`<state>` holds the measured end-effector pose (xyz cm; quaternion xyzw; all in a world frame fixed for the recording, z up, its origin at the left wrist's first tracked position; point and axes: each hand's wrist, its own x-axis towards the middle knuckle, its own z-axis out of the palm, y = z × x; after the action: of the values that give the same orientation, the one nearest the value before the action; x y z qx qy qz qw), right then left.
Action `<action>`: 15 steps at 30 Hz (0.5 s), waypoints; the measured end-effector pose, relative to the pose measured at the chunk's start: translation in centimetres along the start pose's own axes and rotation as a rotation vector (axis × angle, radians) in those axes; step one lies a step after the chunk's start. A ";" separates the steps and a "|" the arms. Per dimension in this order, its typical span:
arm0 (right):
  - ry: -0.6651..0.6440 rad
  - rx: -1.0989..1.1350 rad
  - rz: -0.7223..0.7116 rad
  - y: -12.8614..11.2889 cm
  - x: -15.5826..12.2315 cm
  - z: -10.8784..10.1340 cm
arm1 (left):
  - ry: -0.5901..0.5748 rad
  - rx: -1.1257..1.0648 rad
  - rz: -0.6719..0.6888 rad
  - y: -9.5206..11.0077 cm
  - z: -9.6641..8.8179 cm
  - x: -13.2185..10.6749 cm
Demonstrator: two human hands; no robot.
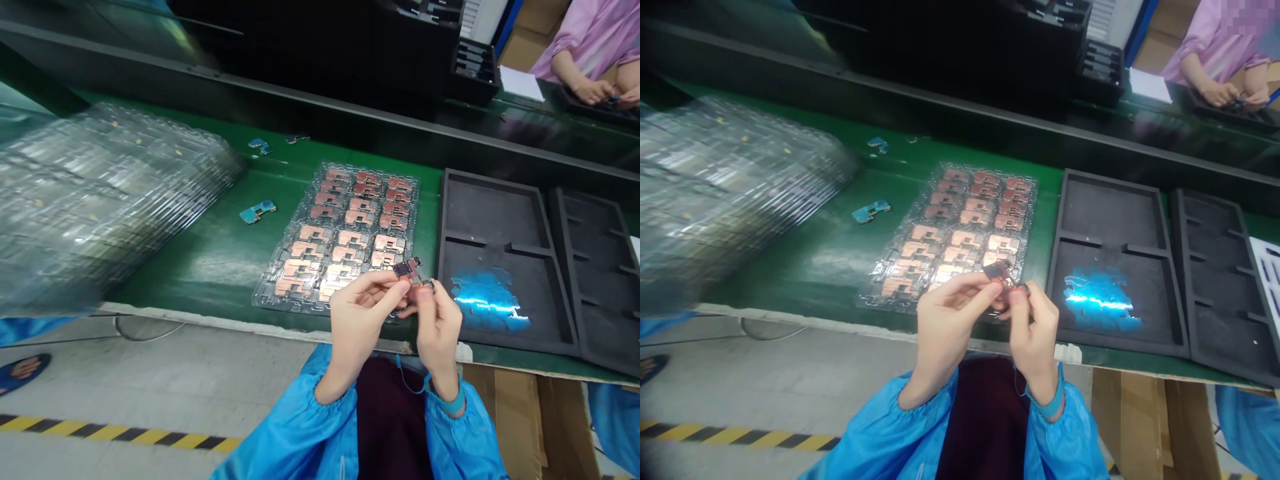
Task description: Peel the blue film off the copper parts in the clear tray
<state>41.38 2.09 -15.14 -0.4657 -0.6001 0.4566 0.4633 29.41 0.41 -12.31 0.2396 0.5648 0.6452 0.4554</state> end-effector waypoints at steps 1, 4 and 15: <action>-0.007 0.000 -0.001 0.1 0.1 -0.1 | -0.001 0.004 0.001 0.0 0.0 0.0; -0.010 0.018 -0.005 0.2 0.4 -0.3 | 0.009 0.000 -0.004 -0.2 -0.2 0.0; 0.027 -0.080 -0.097 0.5 0.4 -0.4 | -0.021 0.066 0.107 -1.2 0.6 0.9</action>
<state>41.78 2.58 -15.51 -0.4603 -0.6334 0.4027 0.4741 29.87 1.41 -13.49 0.2911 0.5675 0.6468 0.4181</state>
